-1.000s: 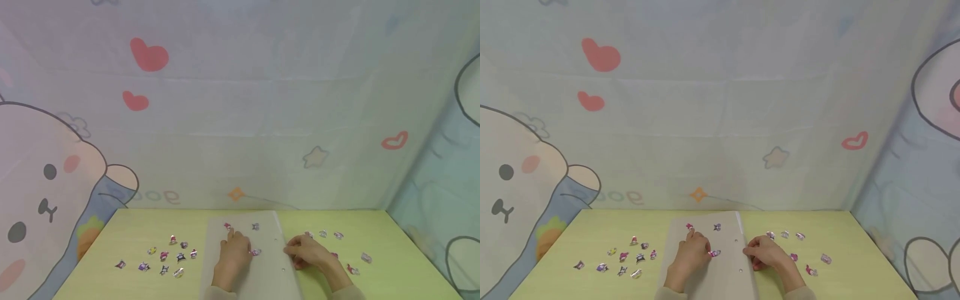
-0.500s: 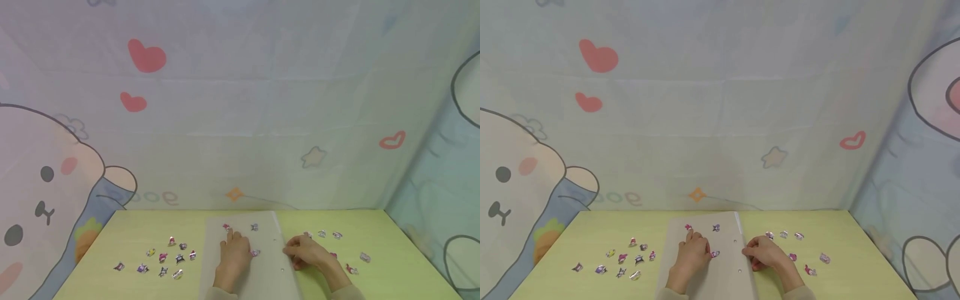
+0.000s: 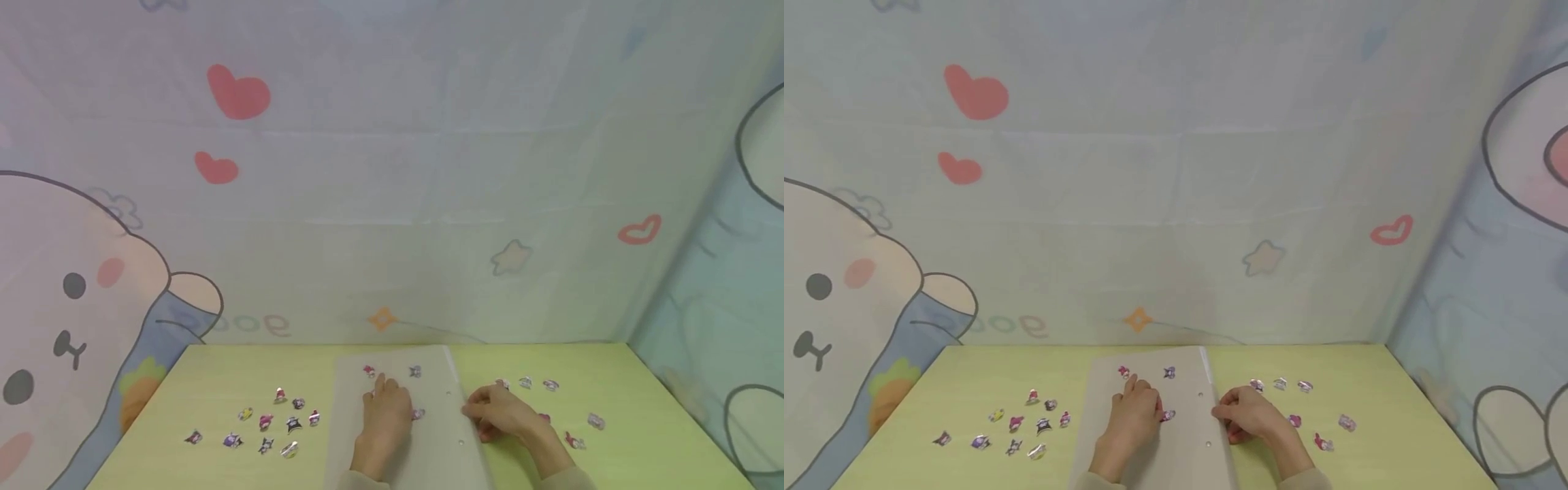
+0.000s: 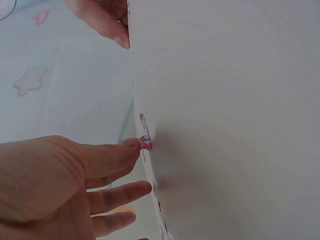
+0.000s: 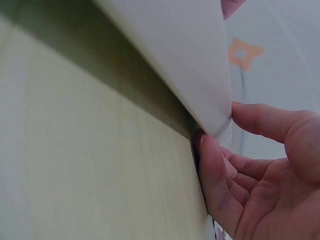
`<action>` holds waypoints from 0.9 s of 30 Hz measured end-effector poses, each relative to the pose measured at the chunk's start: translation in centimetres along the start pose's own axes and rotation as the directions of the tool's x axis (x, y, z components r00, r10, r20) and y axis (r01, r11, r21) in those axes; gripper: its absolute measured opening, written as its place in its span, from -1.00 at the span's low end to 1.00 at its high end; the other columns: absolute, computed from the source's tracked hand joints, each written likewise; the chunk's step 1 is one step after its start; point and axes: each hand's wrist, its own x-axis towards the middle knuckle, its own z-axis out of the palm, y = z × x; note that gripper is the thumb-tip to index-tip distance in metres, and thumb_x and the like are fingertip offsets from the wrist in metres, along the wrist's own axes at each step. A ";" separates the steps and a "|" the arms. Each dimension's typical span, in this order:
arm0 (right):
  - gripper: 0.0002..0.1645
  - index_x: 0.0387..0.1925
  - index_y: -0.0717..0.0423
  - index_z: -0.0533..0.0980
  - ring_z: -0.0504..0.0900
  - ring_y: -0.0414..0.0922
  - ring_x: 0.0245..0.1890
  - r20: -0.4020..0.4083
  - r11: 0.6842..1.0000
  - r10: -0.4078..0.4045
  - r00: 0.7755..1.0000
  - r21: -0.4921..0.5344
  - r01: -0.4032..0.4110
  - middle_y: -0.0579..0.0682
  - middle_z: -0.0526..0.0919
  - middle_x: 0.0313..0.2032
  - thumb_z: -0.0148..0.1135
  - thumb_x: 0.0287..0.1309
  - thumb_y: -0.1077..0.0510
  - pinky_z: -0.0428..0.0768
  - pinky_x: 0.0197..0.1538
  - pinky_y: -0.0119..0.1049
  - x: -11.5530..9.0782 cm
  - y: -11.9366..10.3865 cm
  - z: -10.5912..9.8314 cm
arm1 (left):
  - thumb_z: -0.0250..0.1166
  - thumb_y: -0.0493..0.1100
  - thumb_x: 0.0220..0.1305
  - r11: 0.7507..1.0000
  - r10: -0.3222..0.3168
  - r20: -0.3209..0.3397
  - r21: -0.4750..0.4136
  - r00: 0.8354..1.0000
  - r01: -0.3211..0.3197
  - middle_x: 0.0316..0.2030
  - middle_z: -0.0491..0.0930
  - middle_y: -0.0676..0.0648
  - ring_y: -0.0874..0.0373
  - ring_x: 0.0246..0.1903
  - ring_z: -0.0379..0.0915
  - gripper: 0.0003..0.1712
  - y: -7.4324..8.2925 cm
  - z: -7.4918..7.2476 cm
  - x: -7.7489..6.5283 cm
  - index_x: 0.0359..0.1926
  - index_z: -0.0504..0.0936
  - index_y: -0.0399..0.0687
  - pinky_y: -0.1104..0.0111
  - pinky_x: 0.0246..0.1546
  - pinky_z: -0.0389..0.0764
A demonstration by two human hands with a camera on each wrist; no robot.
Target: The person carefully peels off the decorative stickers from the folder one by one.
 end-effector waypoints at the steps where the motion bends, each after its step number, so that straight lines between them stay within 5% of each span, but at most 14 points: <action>1: -0.57 -0.17 0.36 0.39 0.49 -0.13 -0.65 -0.001 1.000 0.001 1.000 0.001 -0.001 0.13 0.48 -0.47 0.20 0.03 0.09 0.56 -0.48 -0.18 0.0 0.0 0.0 | 0.28 -0.30 -0.09 1.000 0.002 0.004 -0.008 1.000 -0.002 -0.20 0.45 -0.21 -0.21 0.15 0.06 -0.85 0.0 -0.1 0.0 -0.65 0.49 -0.07 -0.14 -0.06 0.21; 21: -0.58 -0.20 0.35 0.40 0.48 -0.12 -0.65 -0.004 1.000 -0.013 1.000 0.000 0.013 0.13 0.48 -0.47 0.20 0.03 0.09 0.56 -0.47 -0.16 0.1 0.2 -0.1 | 0.27 -0.21 -0.03 0.995 0.052 -0.022 -0.083 0.998 -0.053 -0.23 0.45 -0.16 -0.24 0.16 0.03 -0.83 0.6 -1.7 -0.5 -0.67 0.49 -0.04 -0.16 -0.08 0.20; 27: -0.58 -0.19 0.35 0.40 0.48 -0.13 -0.65 -0.001 1.000 -0.013 1.000 -0.002 0.013 0.13 0.48 -0.46 0.20 0.03 0.08 0.56 -0.49 -0.18 0.1 0.3 -0.1 | 0.30 -0.03 -0.03 0.992 0.025 -0.020 -0.122 0.999 -0.028 -0.19 0.45 -0.15 -0.24 0.17 0.01 -0.71 0.2 -2.0 -0.7 -0.71 0.43 0.02 -0.17 -0.05 0.15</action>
